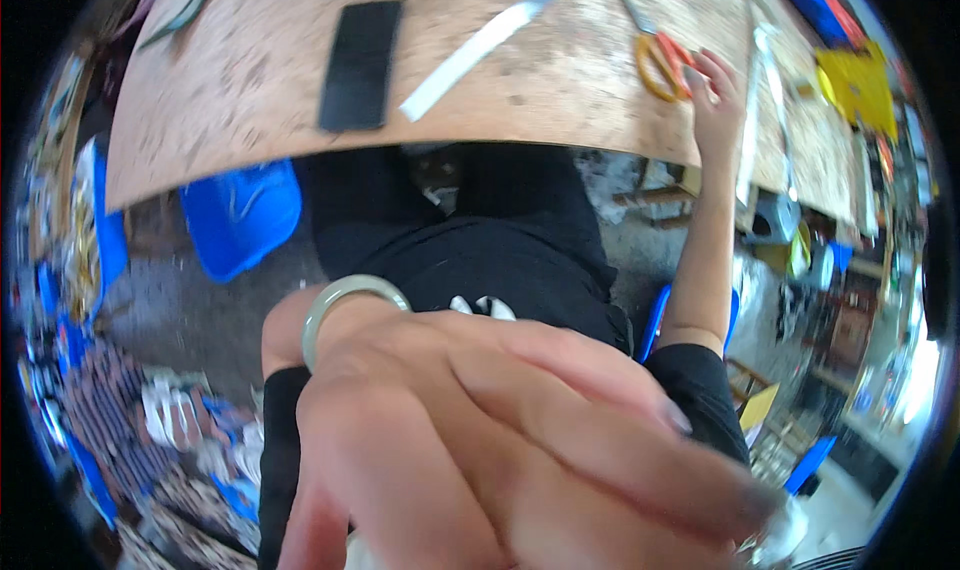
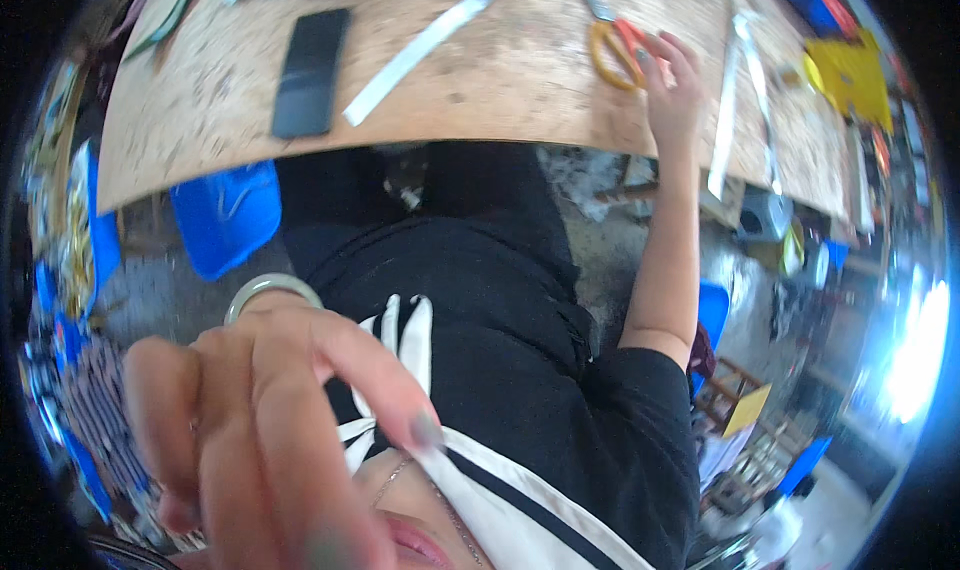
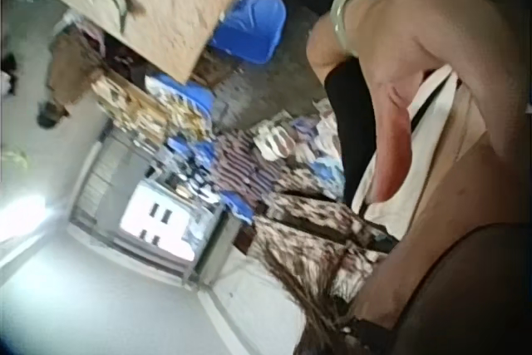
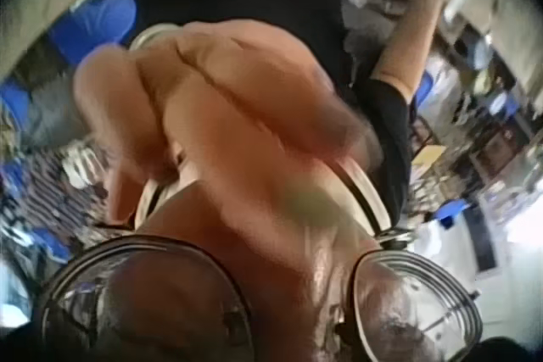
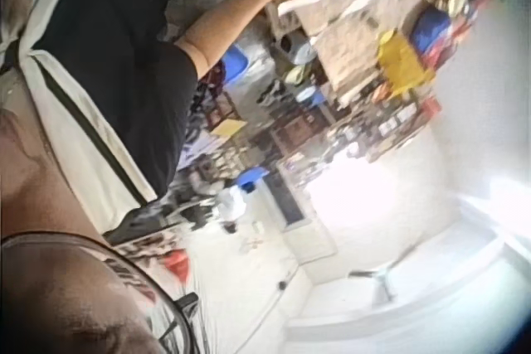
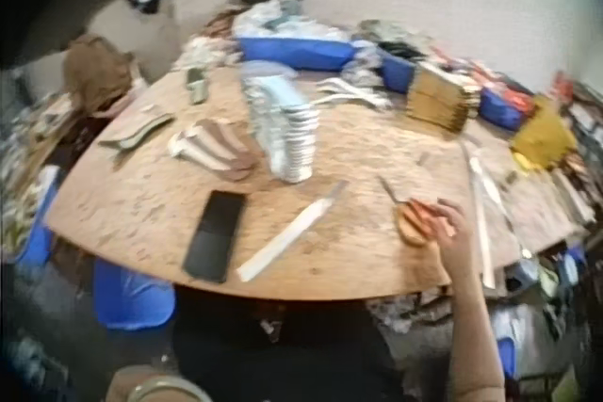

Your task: Applying a silver adhesive material to the toe and heel area of a blue shoe insole.

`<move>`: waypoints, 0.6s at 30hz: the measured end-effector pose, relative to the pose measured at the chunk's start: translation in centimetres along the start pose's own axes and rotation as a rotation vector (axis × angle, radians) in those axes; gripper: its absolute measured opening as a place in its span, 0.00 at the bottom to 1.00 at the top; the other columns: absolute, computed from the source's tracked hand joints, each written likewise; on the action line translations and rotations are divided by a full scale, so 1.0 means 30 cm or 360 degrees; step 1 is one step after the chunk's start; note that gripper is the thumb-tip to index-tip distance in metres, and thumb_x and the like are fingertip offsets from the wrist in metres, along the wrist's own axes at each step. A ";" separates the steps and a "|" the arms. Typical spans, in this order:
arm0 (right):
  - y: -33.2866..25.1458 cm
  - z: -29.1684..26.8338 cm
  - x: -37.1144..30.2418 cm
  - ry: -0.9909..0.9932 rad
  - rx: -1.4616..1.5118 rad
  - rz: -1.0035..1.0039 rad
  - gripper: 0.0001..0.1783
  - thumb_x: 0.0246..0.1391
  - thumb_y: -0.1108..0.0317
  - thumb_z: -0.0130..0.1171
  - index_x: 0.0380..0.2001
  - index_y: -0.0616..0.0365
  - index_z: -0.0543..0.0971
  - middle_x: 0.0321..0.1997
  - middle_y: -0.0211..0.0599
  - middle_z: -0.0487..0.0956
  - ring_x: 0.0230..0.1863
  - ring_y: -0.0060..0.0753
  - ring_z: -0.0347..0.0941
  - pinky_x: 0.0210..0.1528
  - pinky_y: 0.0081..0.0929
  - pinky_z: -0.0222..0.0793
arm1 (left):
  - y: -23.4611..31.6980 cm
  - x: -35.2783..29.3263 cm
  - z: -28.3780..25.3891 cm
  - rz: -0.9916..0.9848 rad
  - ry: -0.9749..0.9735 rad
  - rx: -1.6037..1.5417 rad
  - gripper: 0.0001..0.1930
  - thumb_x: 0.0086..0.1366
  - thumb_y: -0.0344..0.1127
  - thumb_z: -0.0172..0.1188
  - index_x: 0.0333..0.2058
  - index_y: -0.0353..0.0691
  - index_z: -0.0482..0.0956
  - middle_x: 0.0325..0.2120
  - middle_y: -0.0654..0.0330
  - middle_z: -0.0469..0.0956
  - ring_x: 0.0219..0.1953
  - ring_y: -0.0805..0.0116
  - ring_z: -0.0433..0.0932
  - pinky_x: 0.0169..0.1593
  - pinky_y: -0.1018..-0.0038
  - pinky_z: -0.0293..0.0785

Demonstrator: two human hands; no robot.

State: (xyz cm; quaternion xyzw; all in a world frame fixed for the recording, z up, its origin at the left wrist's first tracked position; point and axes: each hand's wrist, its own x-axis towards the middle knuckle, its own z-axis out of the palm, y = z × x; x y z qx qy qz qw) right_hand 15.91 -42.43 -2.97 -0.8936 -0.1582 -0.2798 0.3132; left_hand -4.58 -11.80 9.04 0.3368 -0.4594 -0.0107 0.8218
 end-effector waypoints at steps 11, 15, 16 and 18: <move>0.549 -0.293 -0.156 0.0136 -0.0849 0.0726 0.26 0.46 0.57 0.64 0.48 0.58 0.77 0.39 0.43 0.79 0.38 0.35 0.76 0.42 0.30 0.71 | -0.112 -0.172 -0.090 -0.0906 0.0092 0.0055 0.32 0.52 0.46 0.68 0.48 0.37 0.63 0.50 0.35 0.69 0.53 0.49 0.72 0.54 0.63 0.68; 0.476 -0.413 -0.212 0.0049 -0.0576 0.0998 0.22 0.49 0.54 0.61 0.43 0.58 0.79 0.32 0.38 0.80 0.33 0.29 0.76 0.38 0.26 0.70 | -0.112 -0.227 -0.103 -0.1116 0.0280 0.0416 0.20 0.61 0.39 0.60 0.46 0.35 0.66 0.48 0.43 0.73 0.48 0.58 0.76 0.52 0.69 0.70; 0.421 -0.448 -0.236 0.0060 -0.0593 0.1019 0.22 0.49 0.54 0.61 0.43 0.58 0.79 0.32 0.38 0.80 0.33 0.29 0.76 0.38 0.26 0.70 | -0.118 -0.234 -0.104 -0.1126 0.0259 0.0398 0.20 0.61 0.39 0.60 0.46 0.35 0.66 0.48 0.43 0.73 0.48 0.58 0.76 0.52 0.69 0.70; 0.348 -0.489 -0.274 -0.0003 -0.0574 0.1275 0.22 0.51 0.49 0.57 0.40 0.56 0.81 0.34 0.44 0.81 0.36 0.43 0.78 0.41 0.34 0.71 | -0.130 -0.238 -0.107 -0.1185 0.0363 0.0478 0.14 0.63 0.35 0.56 0.44 0.34 0.68 0.46 0.45 0.75 0.47 0.60 0.76 0.52 0.70 0.70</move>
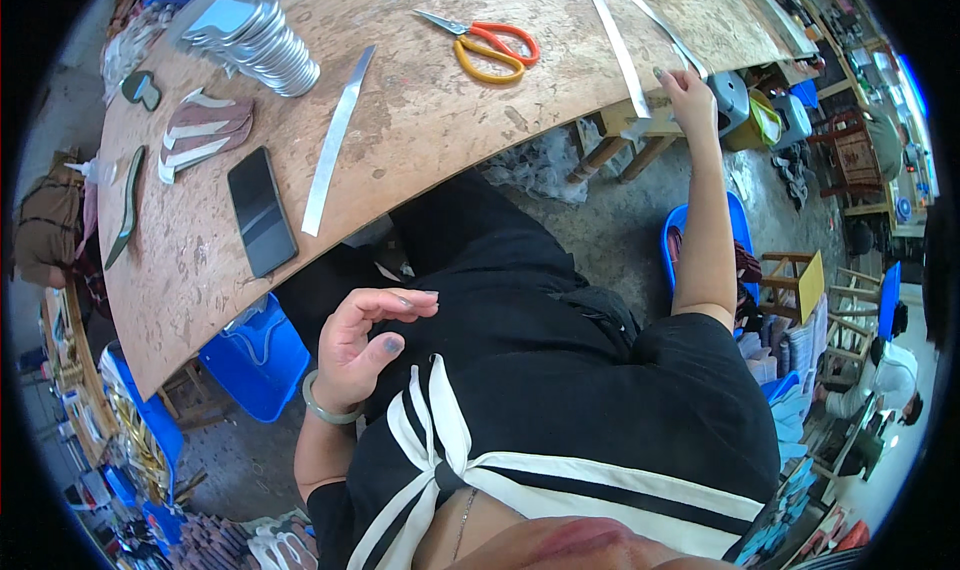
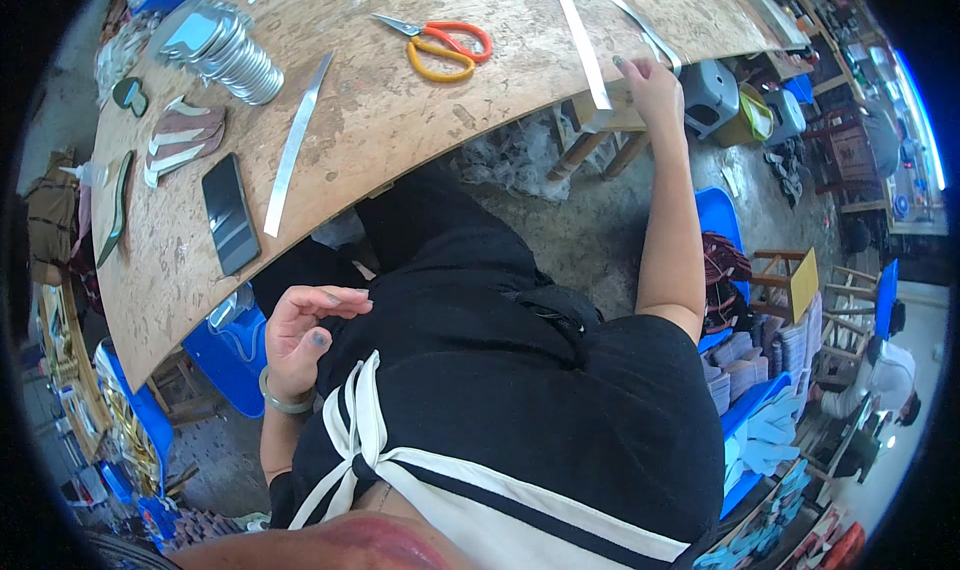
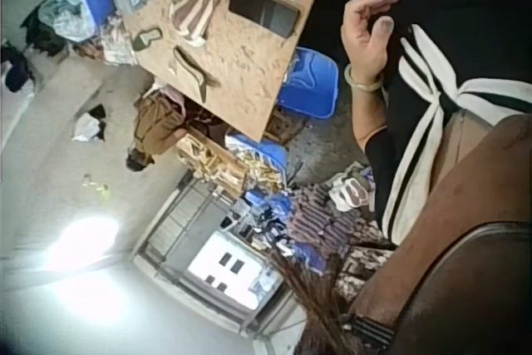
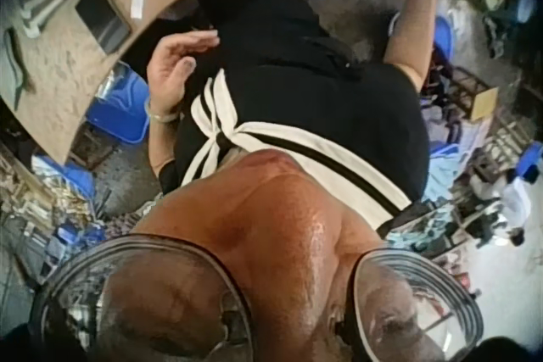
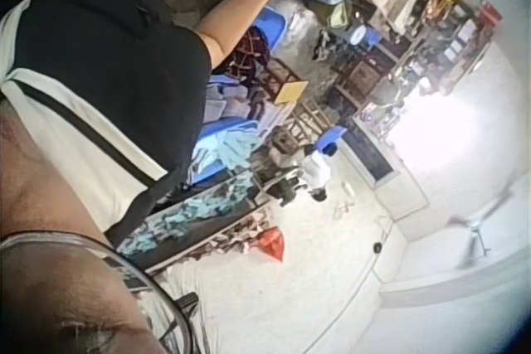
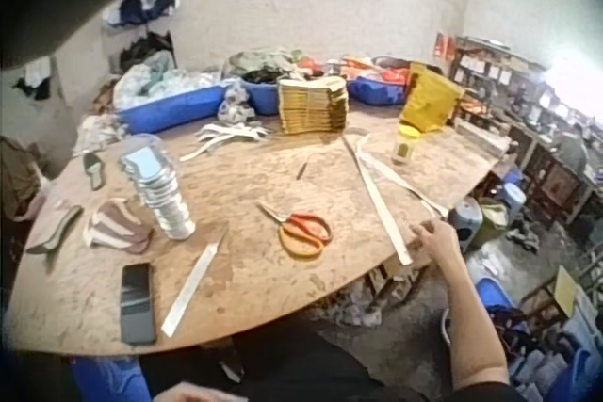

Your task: Applying a silver adhesive material to the toe and heel area of a blue shoe insole.

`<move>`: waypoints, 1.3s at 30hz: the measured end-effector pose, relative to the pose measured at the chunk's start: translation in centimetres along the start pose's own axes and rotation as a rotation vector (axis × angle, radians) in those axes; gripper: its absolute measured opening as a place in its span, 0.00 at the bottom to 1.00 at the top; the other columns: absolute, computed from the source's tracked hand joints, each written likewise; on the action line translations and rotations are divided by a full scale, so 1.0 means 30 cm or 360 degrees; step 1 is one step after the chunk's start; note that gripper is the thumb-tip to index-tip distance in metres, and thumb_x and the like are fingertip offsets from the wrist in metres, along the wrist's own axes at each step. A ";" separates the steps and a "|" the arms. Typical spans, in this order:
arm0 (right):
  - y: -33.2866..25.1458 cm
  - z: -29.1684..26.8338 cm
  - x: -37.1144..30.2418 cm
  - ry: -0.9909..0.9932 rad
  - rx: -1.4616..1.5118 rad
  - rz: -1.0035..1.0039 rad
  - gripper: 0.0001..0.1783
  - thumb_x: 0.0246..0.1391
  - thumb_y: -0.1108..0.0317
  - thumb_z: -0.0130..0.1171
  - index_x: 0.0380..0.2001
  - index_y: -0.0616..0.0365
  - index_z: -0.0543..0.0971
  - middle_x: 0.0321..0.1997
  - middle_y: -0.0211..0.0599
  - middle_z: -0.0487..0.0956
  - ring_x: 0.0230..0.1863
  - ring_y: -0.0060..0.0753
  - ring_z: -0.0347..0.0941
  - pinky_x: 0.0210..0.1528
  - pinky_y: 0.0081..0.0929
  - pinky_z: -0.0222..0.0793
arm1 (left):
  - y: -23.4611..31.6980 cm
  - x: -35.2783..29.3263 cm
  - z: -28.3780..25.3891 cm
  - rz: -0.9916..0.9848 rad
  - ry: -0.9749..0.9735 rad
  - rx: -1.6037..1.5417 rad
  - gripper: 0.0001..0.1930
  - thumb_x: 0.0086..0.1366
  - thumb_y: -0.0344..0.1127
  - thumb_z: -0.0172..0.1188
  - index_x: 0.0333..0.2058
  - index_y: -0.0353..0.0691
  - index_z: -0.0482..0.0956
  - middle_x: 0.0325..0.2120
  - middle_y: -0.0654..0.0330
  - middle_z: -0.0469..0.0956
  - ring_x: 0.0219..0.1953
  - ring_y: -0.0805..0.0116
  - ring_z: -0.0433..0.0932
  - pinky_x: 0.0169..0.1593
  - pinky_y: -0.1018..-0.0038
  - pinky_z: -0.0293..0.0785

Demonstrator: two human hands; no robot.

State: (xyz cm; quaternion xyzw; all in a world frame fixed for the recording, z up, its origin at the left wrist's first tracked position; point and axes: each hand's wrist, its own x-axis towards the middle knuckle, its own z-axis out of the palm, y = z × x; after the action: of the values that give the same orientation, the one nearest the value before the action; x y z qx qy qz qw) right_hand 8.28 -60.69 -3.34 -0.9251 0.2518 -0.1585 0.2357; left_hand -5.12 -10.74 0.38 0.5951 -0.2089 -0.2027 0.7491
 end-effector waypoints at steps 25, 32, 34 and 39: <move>-1.093 0.048 -0.754 -0.2301 0.0483 -0.2246 0.05 0.51 0.76 0.54 0.29 0.63 0.79 0.22 0.42 0.79 0.23 0.38 0.77 0.27 0.28 0.71 | 0.076 -0.199 0.007 0.0370 0.0814 0.0933 0.29 0.61 0.41 0.59 0.58 0.43 0.61 0.23 0.56 0.79 0.24 0.63 0.78 0.31 0.73 0.70; -1.227 0.179 -0.840 -0.3009 0.0490 -0.2063 0.11 0.57 0.78 0.44 0.31 0.66 0.78 0.22 0.31 0.78 0.23 0.18 0.73 0.27 0.17 0.67 | 0.074 -0.313 0.018 0.0617 0.1538 0.1659 0.20 0.59 0.36 0.61 0.50 0.43 0.72 0.35 0.55 0.76 0.31 0.62 0.77 0.31 0.73 0.72; -1.239 0.203 -0.848 -0.3042 0.0534 -0.2055 0.11 0.57 0.78 0.44 0.31 0.66 0.78 0.22 0.31 0.78 0.24 0.18 0.72 0.27 0.16 0.67 | 0.091 -0.309 0.012 0.0638 0.1583 0.1822 0.19 0.57 0.34 0.62 0.48 0.42 0.74 0.38 0.55 0.74 0.34 0.60 0.76 0.32 0.71 0.73; -1.236 0.232 -0.851 -0.3207 0.0569 -0.1969 0.10 0.56 0.81 0.44 0.36 0.68 0.76 0.27 0.38 0.79 0.30 0.24 0.77 0.33 0.21 0.74 | 0.109 -0.302 -0.031 0.0557 0.1495 0.2369 0.20 0.56 0.36 0.61 0.48 0.38 0.73 0.39 0.55 0.75 0.36 0.59 0.77 0.35 0.71 0.77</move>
State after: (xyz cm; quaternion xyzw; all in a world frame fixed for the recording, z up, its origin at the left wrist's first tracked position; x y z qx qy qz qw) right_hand 4.64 -16.14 5.51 -0.5517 -0.5600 0.5188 0.3361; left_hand -11.93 -4.29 2.74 0.9079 -0.0460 0.3667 0.1977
